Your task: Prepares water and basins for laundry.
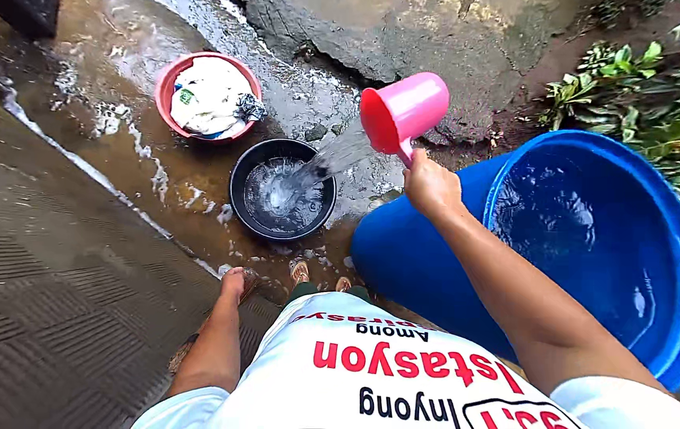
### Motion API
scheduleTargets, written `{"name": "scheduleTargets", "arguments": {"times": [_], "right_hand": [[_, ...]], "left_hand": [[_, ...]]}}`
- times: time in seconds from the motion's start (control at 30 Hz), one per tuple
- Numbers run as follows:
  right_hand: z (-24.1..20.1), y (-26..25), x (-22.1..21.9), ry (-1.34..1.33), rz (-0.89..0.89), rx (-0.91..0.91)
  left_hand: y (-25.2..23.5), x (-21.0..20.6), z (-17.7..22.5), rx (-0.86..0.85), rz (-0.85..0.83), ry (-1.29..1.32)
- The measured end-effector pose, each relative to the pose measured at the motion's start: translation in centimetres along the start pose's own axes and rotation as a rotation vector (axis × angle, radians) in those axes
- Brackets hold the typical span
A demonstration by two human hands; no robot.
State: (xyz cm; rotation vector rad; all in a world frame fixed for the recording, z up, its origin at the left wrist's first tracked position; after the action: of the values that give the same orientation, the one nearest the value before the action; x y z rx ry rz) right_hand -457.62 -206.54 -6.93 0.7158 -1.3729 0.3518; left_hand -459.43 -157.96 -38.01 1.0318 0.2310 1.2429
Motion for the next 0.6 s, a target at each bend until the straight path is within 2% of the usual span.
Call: {"name": "scheduleTargets", "arguments": {"times": [0.2, 0.33, 0.4, 0.47, 0.6], "right_hand": [[-2.6, -0.3, 0.7, 0.072, 0.167, 0.108], [0.8, 1.2, 4.1, -0.016, 0.236, 0.061], [5.2, 2.8, 6.3, -0.100, 0.238, -0.041], [11.8, 4.0, 7.6, -0.161, 0.256, -0.204], [26.8, 6.5, 6.4, -0.187, 0.249, -0.594]], "left_hand": [[-0.7, 0.0, 1.0, -0.019, 0.014, 0.014], [-1.3, 0.1, 1.5, -0.024, 0.003, -0.017], [-1.6, 0.1, 1.4, -0.026, -0.003, -0.005], [-2.0, 0.1, 1.4, -0.026, -0.003, -0.003], [-2.5, 0.0, 2.0, -0.041, -0.019, -0.060]]}}
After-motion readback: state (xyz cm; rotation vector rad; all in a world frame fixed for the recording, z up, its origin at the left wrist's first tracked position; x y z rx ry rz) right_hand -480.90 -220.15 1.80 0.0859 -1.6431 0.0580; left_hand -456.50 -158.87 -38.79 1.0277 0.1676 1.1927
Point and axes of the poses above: each hand's wrist, its own y-axis away from the middle knuckle, its own x-axis out of the back of the hand, z = x × y, the point moved 8 cm from there along -y, towards the middle knuckle, and after that the axes turned 14 degrees about -x, right-handed, at the moved point
